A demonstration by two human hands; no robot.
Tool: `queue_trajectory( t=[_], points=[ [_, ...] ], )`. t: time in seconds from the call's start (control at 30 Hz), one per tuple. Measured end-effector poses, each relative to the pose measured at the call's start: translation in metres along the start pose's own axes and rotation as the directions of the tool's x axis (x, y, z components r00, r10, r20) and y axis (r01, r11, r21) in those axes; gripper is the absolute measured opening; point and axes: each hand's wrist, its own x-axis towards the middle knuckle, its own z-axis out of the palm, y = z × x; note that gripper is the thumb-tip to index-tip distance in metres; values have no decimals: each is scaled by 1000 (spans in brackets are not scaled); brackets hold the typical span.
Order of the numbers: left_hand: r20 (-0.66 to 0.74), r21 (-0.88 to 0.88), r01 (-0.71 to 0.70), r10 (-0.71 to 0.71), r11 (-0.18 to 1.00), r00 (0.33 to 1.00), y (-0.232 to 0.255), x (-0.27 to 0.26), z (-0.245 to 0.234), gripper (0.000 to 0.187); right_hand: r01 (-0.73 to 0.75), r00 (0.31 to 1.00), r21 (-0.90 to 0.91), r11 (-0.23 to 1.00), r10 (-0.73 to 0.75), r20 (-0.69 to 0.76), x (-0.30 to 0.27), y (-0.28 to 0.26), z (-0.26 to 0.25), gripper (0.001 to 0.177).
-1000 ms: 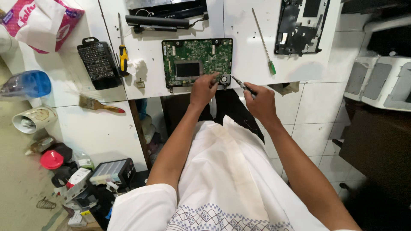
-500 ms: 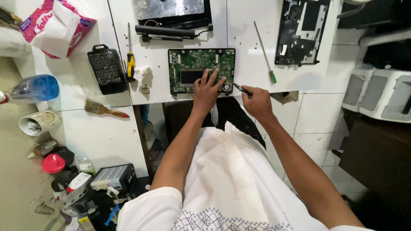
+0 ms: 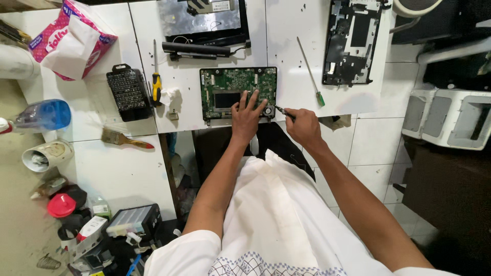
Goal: The person uses a screwdriver to remove screws from a circuit board placed on a white workbench. They carefully unscrew multiple fasteners, place them on the table, and continue working on the board throughout the clip.
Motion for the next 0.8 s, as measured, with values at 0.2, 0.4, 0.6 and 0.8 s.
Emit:
queue_trajectory(
  t=[0.2,0.4,0.6,0.8],
  points=[
    [15,10,9,-9,1000,1000,0,2,-1,73,-17,1000,11,1000,17,16,2,-4,2,31],
    [27,50,-3,2,999,1000,1,3,-5,72,-33,999,10,999,33,20,2,-5,2,31],
    [35,10,13,-13,1000,999,4,2,4,79,-62,998,46,997,61,27,-1,-8,-6,32],
    [30,11,23,-24,1000,999,7,6,-10,69,-77,996,5,997,77,37,-1,-13,-11,32]
  ],
)
